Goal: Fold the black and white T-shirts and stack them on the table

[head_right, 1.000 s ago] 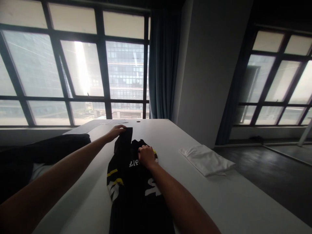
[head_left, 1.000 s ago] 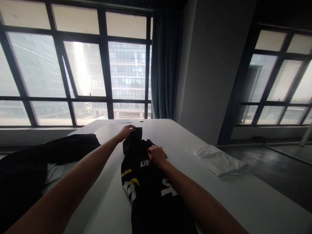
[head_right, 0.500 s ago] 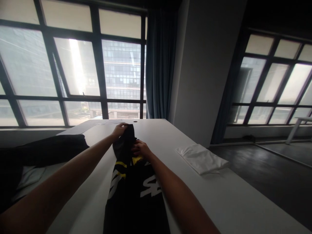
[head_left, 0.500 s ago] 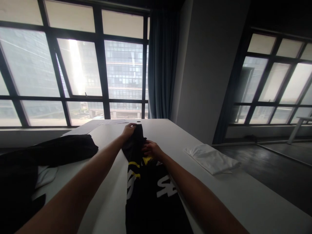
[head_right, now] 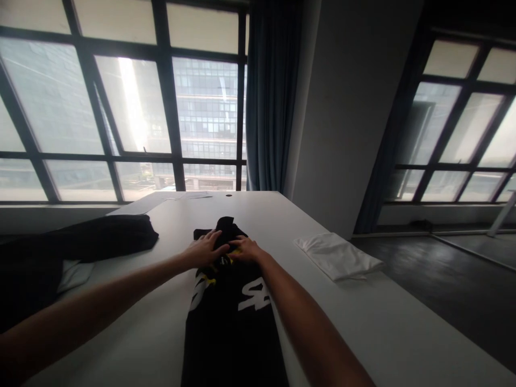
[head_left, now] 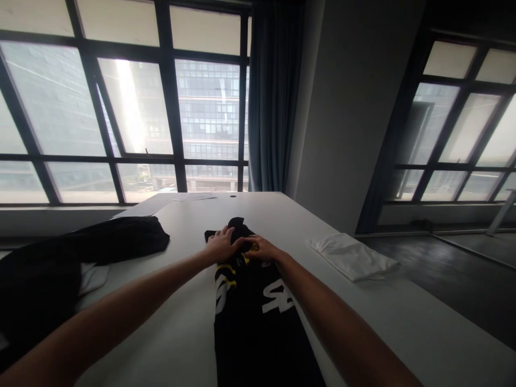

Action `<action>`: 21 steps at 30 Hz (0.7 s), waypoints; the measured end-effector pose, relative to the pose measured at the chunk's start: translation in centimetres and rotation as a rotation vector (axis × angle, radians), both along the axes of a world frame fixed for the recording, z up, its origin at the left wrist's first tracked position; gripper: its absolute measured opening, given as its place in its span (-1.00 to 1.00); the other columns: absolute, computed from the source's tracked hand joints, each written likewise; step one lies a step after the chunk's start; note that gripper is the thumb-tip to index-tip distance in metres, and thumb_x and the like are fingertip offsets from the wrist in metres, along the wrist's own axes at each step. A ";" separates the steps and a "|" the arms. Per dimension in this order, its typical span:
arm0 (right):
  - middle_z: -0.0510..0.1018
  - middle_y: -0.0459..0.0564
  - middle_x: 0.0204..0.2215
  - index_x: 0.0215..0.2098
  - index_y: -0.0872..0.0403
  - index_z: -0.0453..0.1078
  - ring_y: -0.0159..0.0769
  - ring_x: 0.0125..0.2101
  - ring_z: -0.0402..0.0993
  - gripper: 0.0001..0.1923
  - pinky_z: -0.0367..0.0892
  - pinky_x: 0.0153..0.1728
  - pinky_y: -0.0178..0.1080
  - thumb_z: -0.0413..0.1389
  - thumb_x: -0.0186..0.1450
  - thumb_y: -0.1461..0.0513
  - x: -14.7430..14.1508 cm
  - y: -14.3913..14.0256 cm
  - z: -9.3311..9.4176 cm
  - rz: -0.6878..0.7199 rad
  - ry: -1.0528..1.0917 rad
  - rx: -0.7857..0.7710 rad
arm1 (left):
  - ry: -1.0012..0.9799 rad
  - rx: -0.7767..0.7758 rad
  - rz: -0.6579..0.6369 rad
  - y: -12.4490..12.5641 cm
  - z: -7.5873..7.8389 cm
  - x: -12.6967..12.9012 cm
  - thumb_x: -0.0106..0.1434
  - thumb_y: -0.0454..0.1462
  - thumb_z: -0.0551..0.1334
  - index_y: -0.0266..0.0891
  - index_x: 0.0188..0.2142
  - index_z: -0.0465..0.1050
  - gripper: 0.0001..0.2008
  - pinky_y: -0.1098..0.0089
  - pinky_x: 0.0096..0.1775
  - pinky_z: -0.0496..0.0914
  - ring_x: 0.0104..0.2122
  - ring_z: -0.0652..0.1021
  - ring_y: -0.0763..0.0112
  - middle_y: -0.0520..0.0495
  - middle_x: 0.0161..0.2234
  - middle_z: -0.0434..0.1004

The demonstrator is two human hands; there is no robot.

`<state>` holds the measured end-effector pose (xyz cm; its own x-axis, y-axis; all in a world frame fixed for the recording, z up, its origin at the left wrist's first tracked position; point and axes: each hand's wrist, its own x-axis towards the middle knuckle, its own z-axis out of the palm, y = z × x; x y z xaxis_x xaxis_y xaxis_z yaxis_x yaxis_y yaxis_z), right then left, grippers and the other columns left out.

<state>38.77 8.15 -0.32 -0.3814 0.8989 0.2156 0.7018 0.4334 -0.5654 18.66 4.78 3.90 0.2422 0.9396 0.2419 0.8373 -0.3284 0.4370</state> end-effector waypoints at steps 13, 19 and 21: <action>0.24 0.07 0.26 0.23 -0.10 0.27 -0.06 0.20 0.20 -0.43 0.11 0.15 0.01 -0.11 0.36 -0.13 -1.3 -0.3 -0.2 -0.245 -0.465 0.003 | 0.310 0.072 -0.855 -20.8 -1.9 -1.8 0.31 -0.09 0.15 -0.09 0.00 0.40 -0.69 0.00 0.16 0.19 0.07 0.43 0.11 -0.14 0.07 0.45; 0.49 0.11 0.01 0.04 -0.03 0.42 -0.10 0.05 0.38 -0.63 0.27 -0.02 -0.17 0.05 0.34 0.03 -1.7 -0.8 1.0 -0.341 -0.486 0.034 | 0.399 0.072 -1.018 -17.3 -0.7 -3.1 0.17 -0.37 0.18 -0.18 -0.24 0.39 -0.86 0.32 -0.08 0.35 -0.18 0.52 0.29 -0.05 -0.25 0.55; 0.54 0.13 -0.06 -0.01 -0.01 0.44 -0.09 -0.03 0.45 -0.69 0.31 -0.09 -0.17 0.05 0.34 0.09 -1.1 -1.0 1.4 -0.395 -0.467 0.029 | 0.397 -0.027 -1.003 -15.6 -0.1 -4.6 0.08 -0.45 0.18 -0.16 -0.26 0.38 -0.76 0.33 -0.07 0.35 -0.22 0.53 0.32 -0.01 -0.27 0.56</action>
